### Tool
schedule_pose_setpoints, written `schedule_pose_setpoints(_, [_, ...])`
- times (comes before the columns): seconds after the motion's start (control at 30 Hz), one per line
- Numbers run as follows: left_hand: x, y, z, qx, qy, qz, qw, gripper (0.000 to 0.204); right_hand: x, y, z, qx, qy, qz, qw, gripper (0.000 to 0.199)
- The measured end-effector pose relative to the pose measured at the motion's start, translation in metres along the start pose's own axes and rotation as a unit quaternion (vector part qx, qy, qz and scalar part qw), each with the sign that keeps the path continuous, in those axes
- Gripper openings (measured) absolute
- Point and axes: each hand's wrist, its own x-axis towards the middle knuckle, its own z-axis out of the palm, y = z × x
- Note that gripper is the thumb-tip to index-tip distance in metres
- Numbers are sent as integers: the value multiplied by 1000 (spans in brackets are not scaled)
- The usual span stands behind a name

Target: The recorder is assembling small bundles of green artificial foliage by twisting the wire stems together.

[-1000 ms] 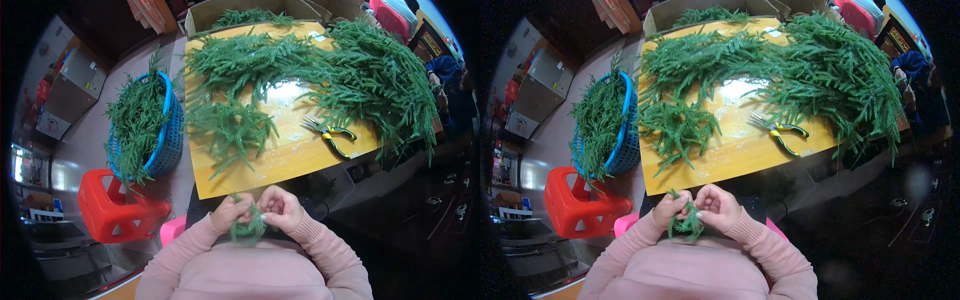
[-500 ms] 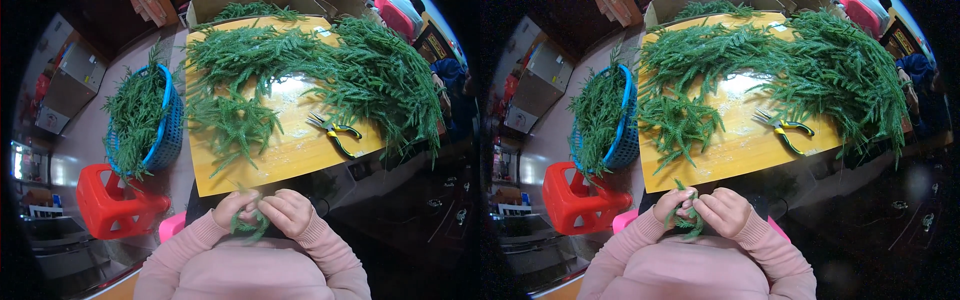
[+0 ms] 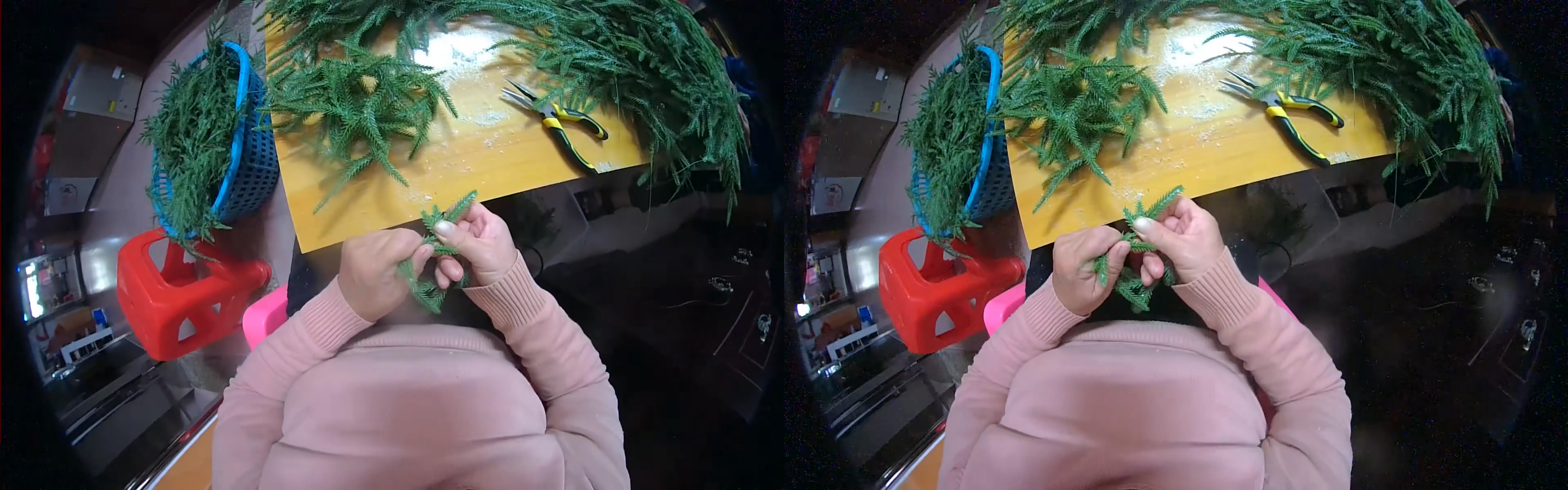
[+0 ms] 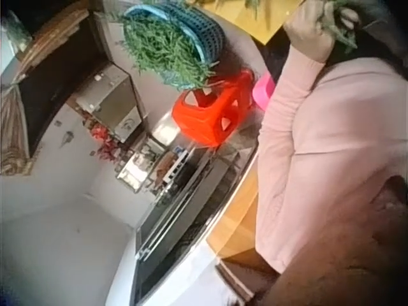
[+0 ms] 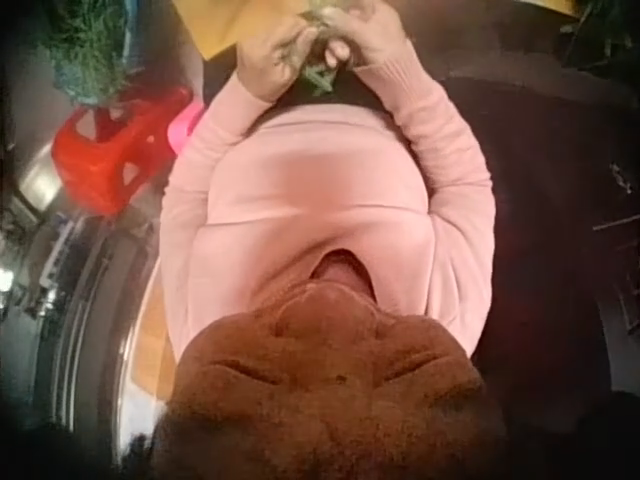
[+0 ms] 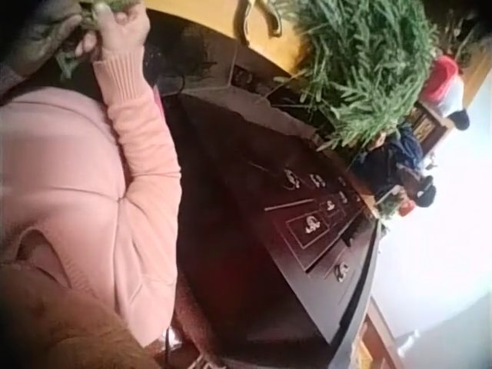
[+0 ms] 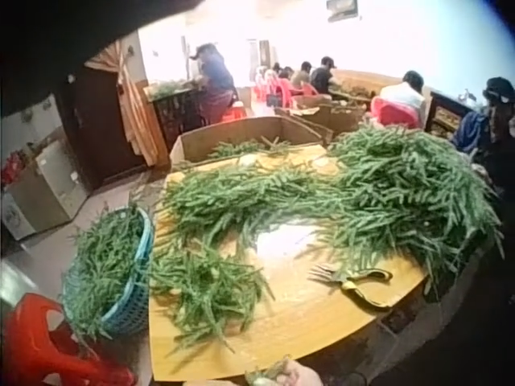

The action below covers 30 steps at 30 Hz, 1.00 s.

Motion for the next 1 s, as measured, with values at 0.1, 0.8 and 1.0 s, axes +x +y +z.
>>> schedule_pose_setpoints(0.1, [4,3,-6,-5,-18,-11,1000,11,-2,-5,7,-74,16,-2,997,16])
schedule_pose_setpoints(0.8, [5,8,-13,86,154,15,984,8,-19,12,22,-656,15,-383,650,24])
schedule_pose_setpoints(1.0, [-1,8,-22,220,66,78,970,21,-13,20,19,-636,28,-409,653,21])
